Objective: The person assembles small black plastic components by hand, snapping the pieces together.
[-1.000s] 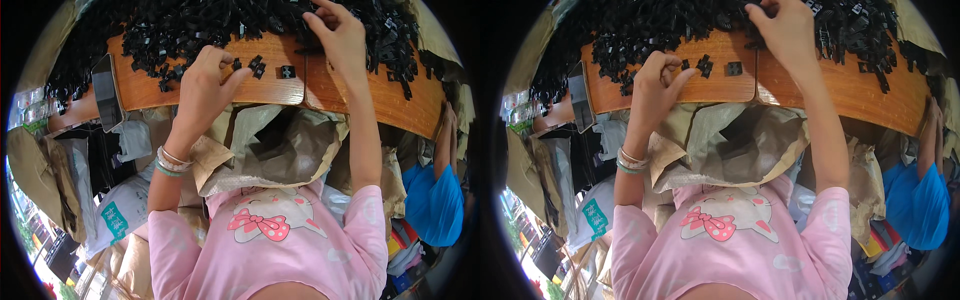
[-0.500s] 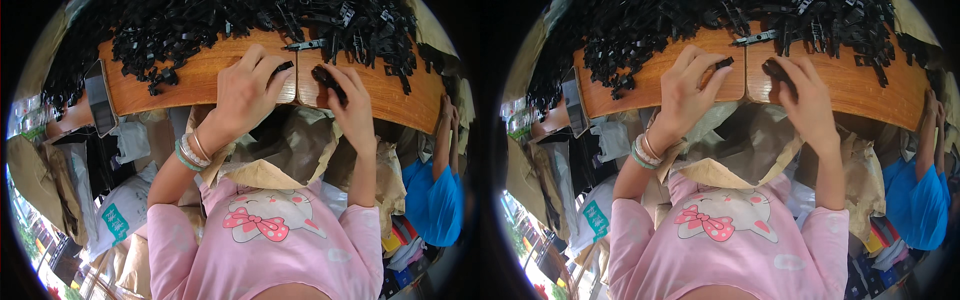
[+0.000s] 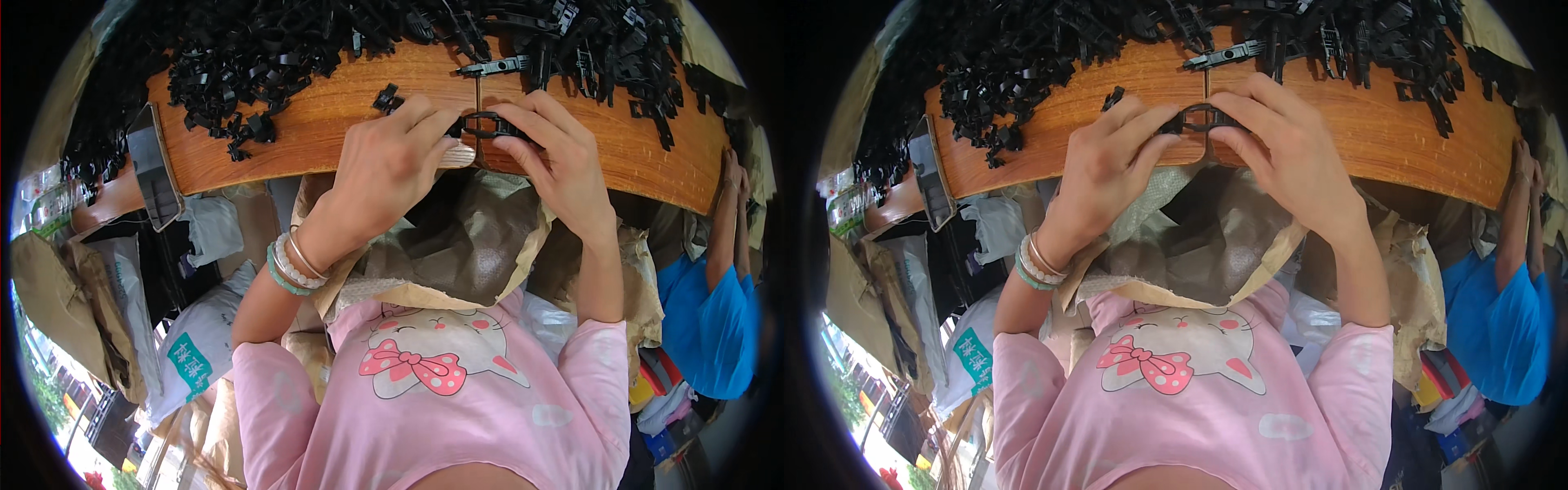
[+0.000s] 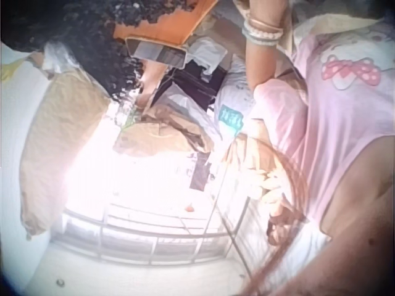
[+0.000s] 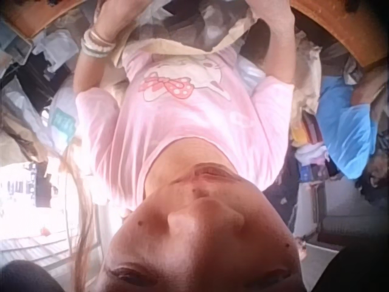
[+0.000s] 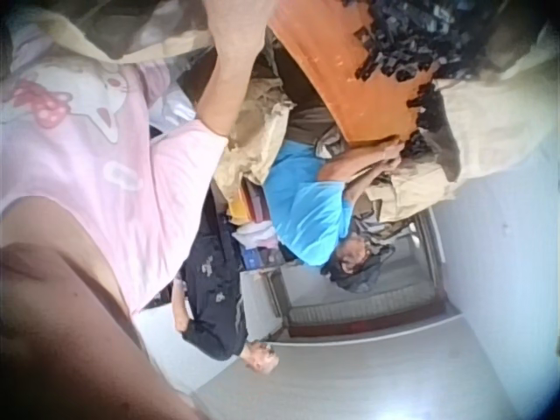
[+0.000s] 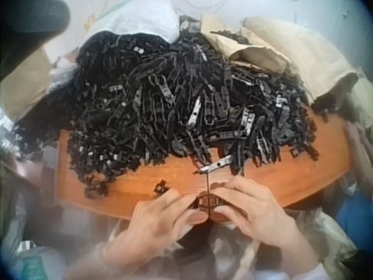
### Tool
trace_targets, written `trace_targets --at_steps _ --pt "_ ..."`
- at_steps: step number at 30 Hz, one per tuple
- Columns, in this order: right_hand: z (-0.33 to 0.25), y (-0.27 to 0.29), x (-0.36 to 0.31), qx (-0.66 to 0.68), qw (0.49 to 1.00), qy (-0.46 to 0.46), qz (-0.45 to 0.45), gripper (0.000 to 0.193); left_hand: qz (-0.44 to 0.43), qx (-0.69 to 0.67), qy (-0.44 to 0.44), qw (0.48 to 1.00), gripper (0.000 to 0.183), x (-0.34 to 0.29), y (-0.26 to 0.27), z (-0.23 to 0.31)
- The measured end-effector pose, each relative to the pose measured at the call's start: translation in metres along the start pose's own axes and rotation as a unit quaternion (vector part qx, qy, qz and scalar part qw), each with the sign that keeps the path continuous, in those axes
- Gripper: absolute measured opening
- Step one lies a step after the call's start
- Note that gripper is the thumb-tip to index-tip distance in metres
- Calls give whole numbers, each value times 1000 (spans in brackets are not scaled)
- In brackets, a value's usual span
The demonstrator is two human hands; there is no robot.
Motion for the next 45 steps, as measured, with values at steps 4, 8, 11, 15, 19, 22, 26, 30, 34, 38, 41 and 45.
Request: trace_targets --at_steps 4,8,11,15,19,22,26,30,34,38,41,45 --pt "1 -2 5 5 999 -13 -49 25 -13 -15 5 1000 25 0 -2 -3" --pt "-8 2 27 -10 993 21 -119 20 -44 -91 29 994 27 4 -7 -10" --pt "-21 -8 37 -72 970 55 -225 15 -80 -92 49 991 26 3 -9 -12" --pt "-26 -13 35 -103 964 92 -227 28 -96 -83 50 991 24 4 -11 -13" --pt "-1 -7 7 -12 997 0 -70 23 -48 -94 55 993 26 5 -8 -13" --pt "1 2 -14 55 995 -62 52 32 -49 -80 53 994 24 2 -6 -10" --pt "-5 5 -23 115 987 -64 96 31 -80 -219 148 961 25 -10 3 -7" --pt "-11 7 -21 143 982 -21 124 30 -291 -532 265 750 39 -23 -24 -5" --pt "-14 8 -20 183 977 -5 114 30 -274 -596 291 696 27 -24 -21 9" --pt "-27 7 -21 160 981 42 98 37 -270 -462 219 816 39 -23 -18 13" --pt "-34 9 -21 124 986 65 87 39 -257 -433 209 838 37 -25 -16 19" --pt "-40 10 -21 78 992 48 89 38 -163 -310 194 916 25 -21 -8 20"
Point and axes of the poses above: each hand's wrist, its own x-axis towards the middle knuckle, its own y-axis out of the back of the hand, z = x × y, the point moved 8 cm from there along x, towards the middle knuckle, and after that the axes turned 15 degrees about y, right-handed, at the moved point
